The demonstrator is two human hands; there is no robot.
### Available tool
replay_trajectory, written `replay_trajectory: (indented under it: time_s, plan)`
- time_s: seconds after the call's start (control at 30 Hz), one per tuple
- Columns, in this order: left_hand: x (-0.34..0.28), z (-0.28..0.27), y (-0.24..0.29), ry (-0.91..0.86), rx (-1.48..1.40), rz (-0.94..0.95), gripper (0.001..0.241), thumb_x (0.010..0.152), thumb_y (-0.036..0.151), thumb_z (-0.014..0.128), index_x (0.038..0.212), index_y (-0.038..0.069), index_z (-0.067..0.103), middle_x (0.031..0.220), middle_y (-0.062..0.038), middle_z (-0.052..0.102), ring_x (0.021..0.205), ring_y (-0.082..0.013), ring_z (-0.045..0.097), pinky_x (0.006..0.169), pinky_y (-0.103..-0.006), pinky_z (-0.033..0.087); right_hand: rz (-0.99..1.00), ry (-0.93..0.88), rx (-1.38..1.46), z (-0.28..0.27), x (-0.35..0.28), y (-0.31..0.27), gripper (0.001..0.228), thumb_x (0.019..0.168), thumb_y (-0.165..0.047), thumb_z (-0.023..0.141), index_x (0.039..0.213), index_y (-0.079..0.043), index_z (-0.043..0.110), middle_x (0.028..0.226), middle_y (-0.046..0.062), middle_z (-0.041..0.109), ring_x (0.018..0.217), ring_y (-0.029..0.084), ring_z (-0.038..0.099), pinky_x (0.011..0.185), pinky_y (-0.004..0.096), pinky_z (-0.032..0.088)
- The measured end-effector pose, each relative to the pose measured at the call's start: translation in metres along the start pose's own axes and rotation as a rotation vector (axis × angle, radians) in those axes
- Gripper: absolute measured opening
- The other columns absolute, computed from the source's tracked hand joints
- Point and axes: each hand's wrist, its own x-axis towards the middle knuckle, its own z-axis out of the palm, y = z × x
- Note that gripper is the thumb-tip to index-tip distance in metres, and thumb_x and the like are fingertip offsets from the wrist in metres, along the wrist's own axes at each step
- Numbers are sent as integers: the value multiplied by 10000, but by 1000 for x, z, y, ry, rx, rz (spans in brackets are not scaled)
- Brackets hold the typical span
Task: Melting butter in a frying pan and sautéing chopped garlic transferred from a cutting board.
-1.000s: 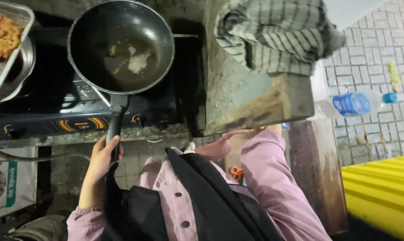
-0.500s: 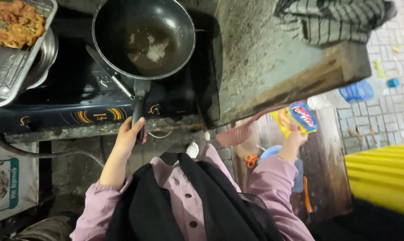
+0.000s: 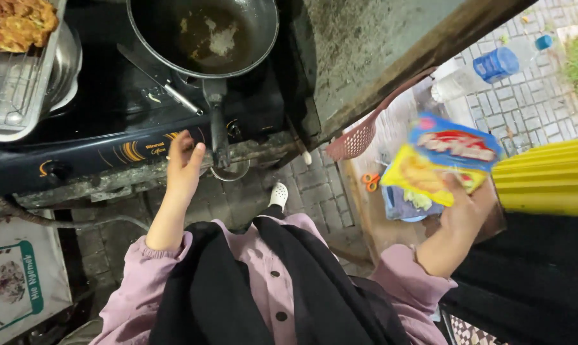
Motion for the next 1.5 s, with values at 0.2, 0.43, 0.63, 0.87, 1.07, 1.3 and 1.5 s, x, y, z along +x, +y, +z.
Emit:
replay_trajectory:
  time_s: [0.2, 0.43, 0.63, 0.87, 1.07, 1.3, 1.5]
  plan:
    - [-40, -25, 114, -85, 119, 540, 449, 1027, 206, 709, 1423, 37, 583, 1299, -169, 587, 1280, -385, 583, 1050, -491, 499, 191, -291, -34, 123, -34, 4, 431, 658, -1, 952, 995, -90, 698, 838, -2, 707, 726, 98, 712, 655, 234, 578]
    - [-19, 1, 198, -561, 430, 329, 764, 790, 530, 801, 1397, 112, 601, 1152, -203, 739, 1137, -428, 686, 1017, -531, 517, 3, -809, -219, 240, -23, 1, 389, 690, -238, 995, 795, -80, 656, 587, 6, 568, 559, 83, 521, 497, 223, 407]
    - [45, 11, 187, -384, 502, 380, 515, 788, 355, 830, 1222, 107, 707, 987, -140, 772, 1017, -389, 727, 901, -514, 567, -136, -943, -318, 297, 24, 2, 361, 764, -264, 912, 935, -100, 639, 687, 75, 615, 670, 152, 574, 585, 305, 458]
    - [83, 31, 181, 4, 701, 564, 311, 861, 363, 794, 1127, 265, 664, 832, -9, 699, 815, -302, 742, 730, -463, 606, -369, -824, -229, 357, 55, 1, 271, 743, -165, 942, 949, -127, 770, 794, 75, 746, 773, 242, 740, 720, 313, 565]
    - [103, 41, 177, 228, 711, 668, 273, 873, 300, 801, 1083, 219, 647, 815, -13, 663, 760, -302, 733, 657, -451, 598, -535, -676, -144, 385, 69, 49, 276, 744, -187, 969, 940, -137, 780, 802, 14, 759, 771, 222, 753, 732, 288, 589]
    - [129, 37, 186, 136, 726, 798, 286, 853, 285, 825, 1085, 182, 693, 789, -21, 663, 773, -301, 738, 666, -430, 598, -301, -816, -241, 381, 86, 10, 292, 732, -157, 929, 963, -110, 757, 835, 92, 760, 850, 298, 754, 760, 380, 566]
    - [135, 29, 224, -80, 551, 832, 342, 848, 251, 827, 1159, 208, 691, 785, -69, 684, 822, -326, 742, 712, -450, 606, -175, -906, -161, 381, 92, -6, 291, 688, -83, 930, 897, -47, 732, 778, 142, 740, 782, 225, 702, 744, 393, 546]
